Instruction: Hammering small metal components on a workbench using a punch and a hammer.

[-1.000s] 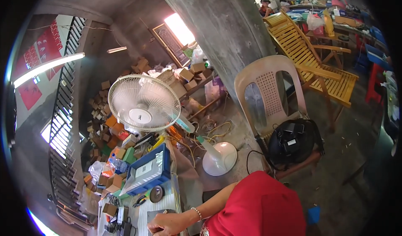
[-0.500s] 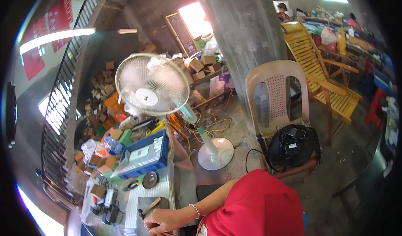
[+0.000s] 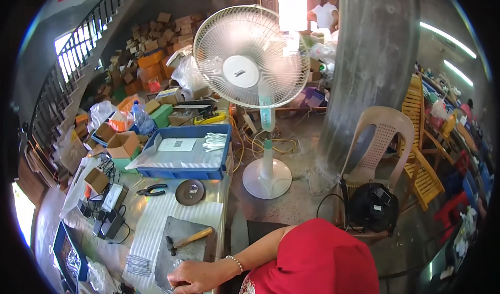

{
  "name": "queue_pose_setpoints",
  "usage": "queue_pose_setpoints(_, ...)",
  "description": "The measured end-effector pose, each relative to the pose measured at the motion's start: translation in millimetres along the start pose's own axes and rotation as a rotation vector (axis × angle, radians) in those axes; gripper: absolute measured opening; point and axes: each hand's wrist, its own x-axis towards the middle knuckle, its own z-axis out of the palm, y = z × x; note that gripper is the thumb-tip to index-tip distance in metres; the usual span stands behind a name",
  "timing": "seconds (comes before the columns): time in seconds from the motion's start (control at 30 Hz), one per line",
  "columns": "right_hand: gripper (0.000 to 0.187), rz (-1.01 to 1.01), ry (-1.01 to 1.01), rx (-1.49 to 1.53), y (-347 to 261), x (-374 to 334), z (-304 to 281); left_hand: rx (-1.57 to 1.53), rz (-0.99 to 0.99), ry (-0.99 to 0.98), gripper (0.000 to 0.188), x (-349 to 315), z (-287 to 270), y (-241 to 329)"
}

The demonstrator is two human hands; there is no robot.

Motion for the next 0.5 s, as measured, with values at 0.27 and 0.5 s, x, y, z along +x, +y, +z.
queue_pose_setpoints(0.27, 0.022, 0.041, -0.076, 0.118, 23, 17, -10, 0.063, -0.082, 0.041, 0.016, 16, -3, -16)
queue_pose_setpoints(0.5, 0.02, 0.074, -0.086, 0.171, 64, 14, -37, 0.325, -0.155, 0.124, 0.008, 31, 23, -20)
